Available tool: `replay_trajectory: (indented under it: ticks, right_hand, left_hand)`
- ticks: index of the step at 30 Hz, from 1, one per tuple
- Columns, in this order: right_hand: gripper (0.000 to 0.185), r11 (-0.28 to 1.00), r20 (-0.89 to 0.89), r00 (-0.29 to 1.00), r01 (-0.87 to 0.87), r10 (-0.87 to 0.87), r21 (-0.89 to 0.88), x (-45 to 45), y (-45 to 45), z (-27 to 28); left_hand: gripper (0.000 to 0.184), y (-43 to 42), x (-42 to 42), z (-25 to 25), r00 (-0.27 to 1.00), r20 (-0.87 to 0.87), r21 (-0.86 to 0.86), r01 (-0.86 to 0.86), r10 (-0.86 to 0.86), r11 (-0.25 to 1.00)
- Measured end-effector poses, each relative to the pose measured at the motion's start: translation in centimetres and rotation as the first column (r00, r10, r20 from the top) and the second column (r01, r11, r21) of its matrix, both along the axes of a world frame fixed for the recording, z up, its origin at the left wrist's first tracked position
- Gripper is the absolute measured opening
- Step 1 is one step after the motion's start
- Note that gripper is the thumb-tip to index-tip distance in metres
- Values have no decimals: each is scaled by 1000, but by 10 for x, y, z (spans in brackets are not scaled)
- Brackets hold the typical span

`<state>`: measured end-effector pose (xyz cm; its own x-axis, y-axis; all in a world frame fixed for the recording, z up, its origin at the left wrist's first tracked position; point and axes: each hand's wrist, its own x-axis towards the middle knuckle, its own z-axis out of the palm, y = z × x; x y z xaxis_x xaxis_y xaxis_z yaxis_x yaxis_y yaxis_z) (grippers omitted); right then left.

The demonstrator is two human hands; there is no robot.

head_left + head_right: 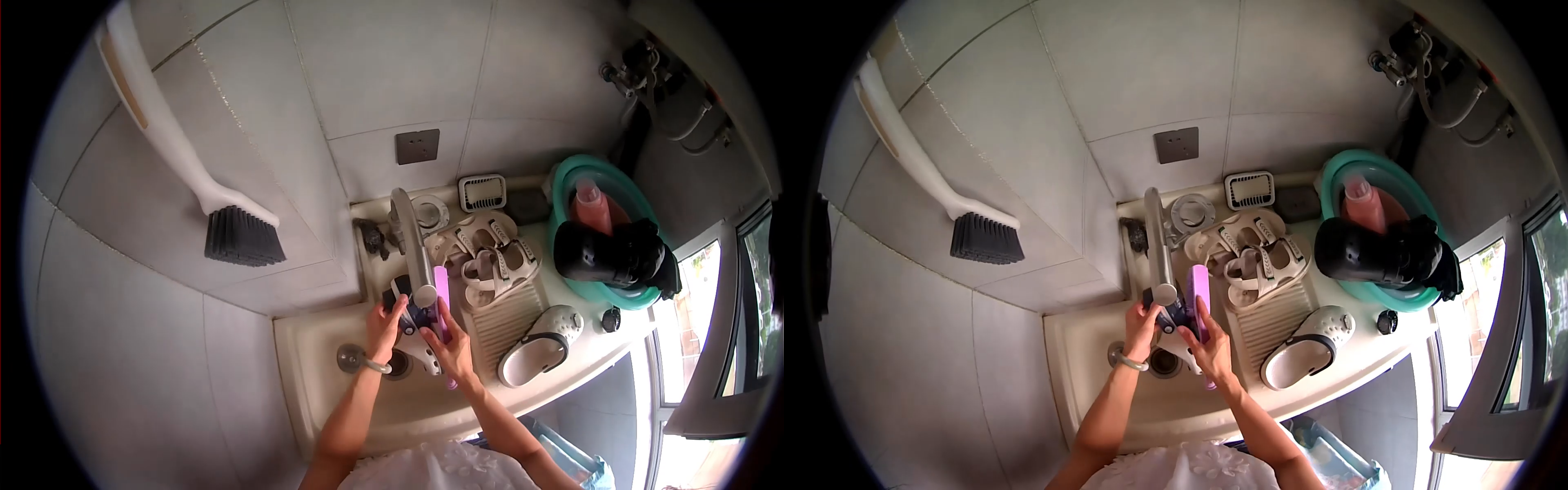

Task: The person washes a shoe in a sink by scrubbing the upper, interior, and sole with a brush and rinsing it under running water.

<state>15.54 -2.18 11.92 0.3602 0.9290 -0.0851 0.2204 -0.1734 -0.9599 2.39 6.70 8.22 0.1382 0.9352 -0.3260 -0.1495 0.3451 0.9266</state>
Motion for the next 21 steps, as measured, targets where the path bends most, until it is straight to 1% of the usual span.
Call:
replay_trajectory:
  ticks: [2, 3, 4, 5, 6, 7, 8, 9, 10, 12, 13, 14, 15, 16, 17, 18, 19, 20, 21]
  right_hand:
    - [70, 995, -66, 993, 97, -96, 18, 1, 5, -14]
    - [69, 987, -96, 984, 154, -148, 53, 0, 10, -21]
    - [69, 990, -117, 983, 141, -141, -5, 4, 10, -24]
    - [68, 988, -145, 978, 154, -152, 2, 4, 11, -27]
    - [68, 986, -172, 972, 165, -161, 10, 3, 13, -27]
    - [67, 981, -150, 974, 182, -171, 63, 2, 17, -29]
    - [65, 981, -181, 966, 191, -185, 17, 1, 17, -29]
    - [63, 980, -211, 957, 199, -201, -29, -2, 17, -21]
    - [63, 980, -212, 957, 199, -200, -29, -2, 17, -17]
    - [60, 981, -88, 978, 192, -191, 1, -4, 17, -13]
    - [54, 987, -64, 986, 151, -154, -54, -4, 14, -6]
    - [54, 987, -63, 986, 148, -152, -55, -4, 10, -13]
    - [52, 979, 116, 986, 98, -120, 177, -5, 5, -27]
    - [50, 970, 296, 953, -13, -62, 243, -6, -9, -31]
    - [49, 963, 476, 879, -132, 4, 236, -10, -26, -33]
    - [49, 967, 501, 865, -159, 40, 198, -16, -33, -29]
    - [49, 978, 476, 877, -147, 59, 149, -18, -33, -26]
    - [49, 993, 407, 912, -89, 51, 73, -19, -29, -24]
    - [47, 989, 369, 929, -69, 15, 133, -15, -17, -19]
  left_hand:
    - [28, 1, 3, -1, 976, 213, -51, 47, -35, 998]
    - [24, 2, -3, -7, 961, 238, -31, 151, -140, 988]
    - [24, 6, -10, -12, 956, 122, -20, 271, -266, 963]
    - [24, 4, -8, -18, 943, 83, 84, 316, -323, 945]
    - [23, 3, -5, -12, 927, 39, 185, 360, -373, 914]
    - [23, 3, -4, -6, 927, 39, 186, 359, -372, 915]
    - [23, 3, -4, 0, 924, -260, 453, 372, -280, 810]
    - [23, 3, -3, 6, 863, -498, 655, 438, -85, 616]
    - [23, 2, -3, 7, 863, -498, 654, 438, -85, 617]
    - [23, 1, -3, 7, 789, -606, 495, 477, -105, 726]
    - [26, 3, 1, -7, 813, -582, 588, 398, 26, 704]
    - [26, 4, 1, -20, 813, -581, 587, 396, 27, 706]
    - [27, 6, 4, -21, 756, -649, 553, 386, 91, 739]
    - [30, 9, 7, -20, 689, -709, 521, 371, 148, 768]
    - [37, 9, 12, -20, 714, -666, 564, 293, 216, 772]
    - [37, 8, 16, -24, 717, -664, 563, 293, 212, 772]
    - [39, 7, 19, -30, 680, -687, 575, 292, 257, 765]
    - [42, 3, 23, -36, 640, -708, 584, 290, 300, 759]
    - [43, 0, 27, -35, 655, -698, 559, 248, 289, 791]
